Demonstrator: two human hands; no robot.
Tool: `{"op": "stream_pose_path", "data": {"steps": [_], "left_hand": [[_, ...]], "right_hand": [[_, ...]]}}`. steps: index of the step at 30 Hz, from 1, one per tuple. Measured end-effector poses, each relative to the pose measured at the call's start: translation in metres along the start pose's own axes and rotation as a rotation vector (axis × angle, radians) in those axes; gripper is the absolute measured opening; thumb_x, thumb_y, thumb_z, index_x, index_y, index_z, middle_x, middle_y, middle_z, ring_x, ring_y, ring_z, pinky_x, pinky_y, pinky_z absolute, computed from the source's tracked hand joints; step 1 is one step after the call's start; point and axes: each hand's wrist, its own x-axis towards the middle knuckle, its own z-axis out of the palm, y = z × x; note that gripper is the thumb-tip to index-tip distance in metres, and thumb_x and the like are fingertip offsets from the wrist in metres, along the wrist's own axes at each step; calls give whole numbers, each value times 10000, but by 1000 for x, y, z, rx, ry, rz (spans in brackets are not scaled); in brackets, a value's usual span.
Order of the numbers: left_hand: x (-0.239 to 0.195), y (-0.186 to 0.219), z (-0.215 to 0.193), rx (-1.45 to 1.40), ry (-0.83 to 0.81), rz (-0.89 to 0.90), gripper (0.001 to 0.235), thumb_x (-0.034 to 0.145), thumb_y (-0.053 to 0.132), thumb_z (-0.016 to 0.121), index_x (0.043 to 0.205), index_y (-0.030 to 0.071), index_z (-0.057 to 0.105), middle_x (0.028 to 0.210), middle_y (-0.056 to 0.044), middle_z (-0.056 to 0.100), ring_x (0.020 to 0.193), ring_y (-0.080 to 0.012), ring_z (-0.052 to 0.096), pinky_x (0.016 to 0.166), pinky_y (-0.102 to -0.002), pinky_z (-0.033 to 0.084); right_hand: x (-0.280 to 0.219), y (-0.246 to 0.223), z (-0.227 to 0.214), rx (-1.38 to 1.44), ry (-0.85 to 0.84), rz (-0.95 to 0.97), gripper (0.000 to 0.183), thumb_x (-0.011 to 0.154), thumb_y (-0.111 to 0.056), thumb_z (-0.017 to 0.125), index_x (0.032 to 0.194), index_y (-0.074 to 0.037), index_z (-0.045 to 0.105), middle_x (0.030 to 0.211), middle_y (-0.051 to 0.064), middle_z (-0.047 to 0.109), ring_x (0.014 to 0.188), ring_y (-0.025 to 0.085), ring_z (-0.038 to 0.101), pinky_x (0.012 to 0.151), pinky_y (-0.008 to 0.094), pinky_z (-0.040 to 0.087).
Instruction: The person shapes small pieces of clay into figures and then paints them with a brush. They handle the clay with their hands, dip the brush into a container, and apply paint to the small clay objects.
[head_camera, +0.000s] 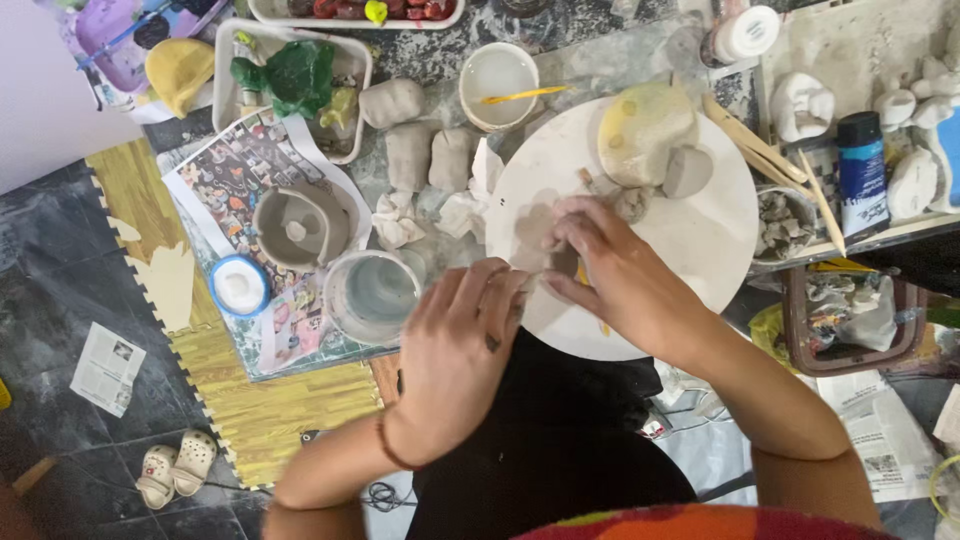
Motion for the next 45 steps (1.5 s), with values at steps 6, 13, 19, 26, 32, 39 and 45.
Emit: {"op": "stream_pose_path", "data": {"steps": [6,13,19,26,32,39,45], "left_hand": [[-5,-10,34,-93,58,-196,279,863,67,718,1128,63,630,1149,-70,653,997,-296,651,836,-419,537],[-1,-22,47,38,-28,-222,280,854,145,729,1112,71,650,1150,-60,667,979,-270,651,828,-416,525],[10,-31,60,114,-54,-206,267,860,170,728,1108,92,664,1107,-44,665,968,-252,660,821,-406,529],[25,-40,66,93,-51,-174,322,885,152,723,1192,119,634,1174,-41,639,1032,-247,645,856,-399,544],[16,-26,55,32,-124,-190,497,825,306,807,1222,88,601,1193,-70,562,1023,-288,589,794,-427,511],[15,-20,74,153,-179,-189,555,736,339,841,1181,102,609,1237,-76,519,1049,-279,558,794,-411,510],[14,-20,84,160,-171,-192,532,744,320,846,1190,104,653,1249,-84,503,1077,-290,552,804,-411,514]], "right_hand": [[7,-4,10,-34,96,7,412,805,-119,801,1155,-11,612,1334,170,541,1265,415,573,979,433,518],[0,-11,8,-52,83,53,480,814,35,692,1284,-8,605,1408,186,538,1248,412,579,982,442,501],[-11,-16,7,-19,187,146,449,892,89,603,1326,-26,593,1453,178,573,1270,390,603,1024,425,516],[-24,-16,0,79,344,222,371,963,18,673,1322,-32,598,1395,164,632,1236,297,669,945,348,593],[-33,3,11,535,441,161,477,906,119,709,1333,-12,543,1452,173,542,1315,276,650,1003,363,575],[-51,17,23,376,500,150,442,910,74,761,1301,-2,568,1388,170,591,1284,269,655,978,347,603],[-74,25,31,-54,494,98,425,837,-87,866,1194,-73,634,1298,67,671,1248,319,592,1075,450,485]]}}
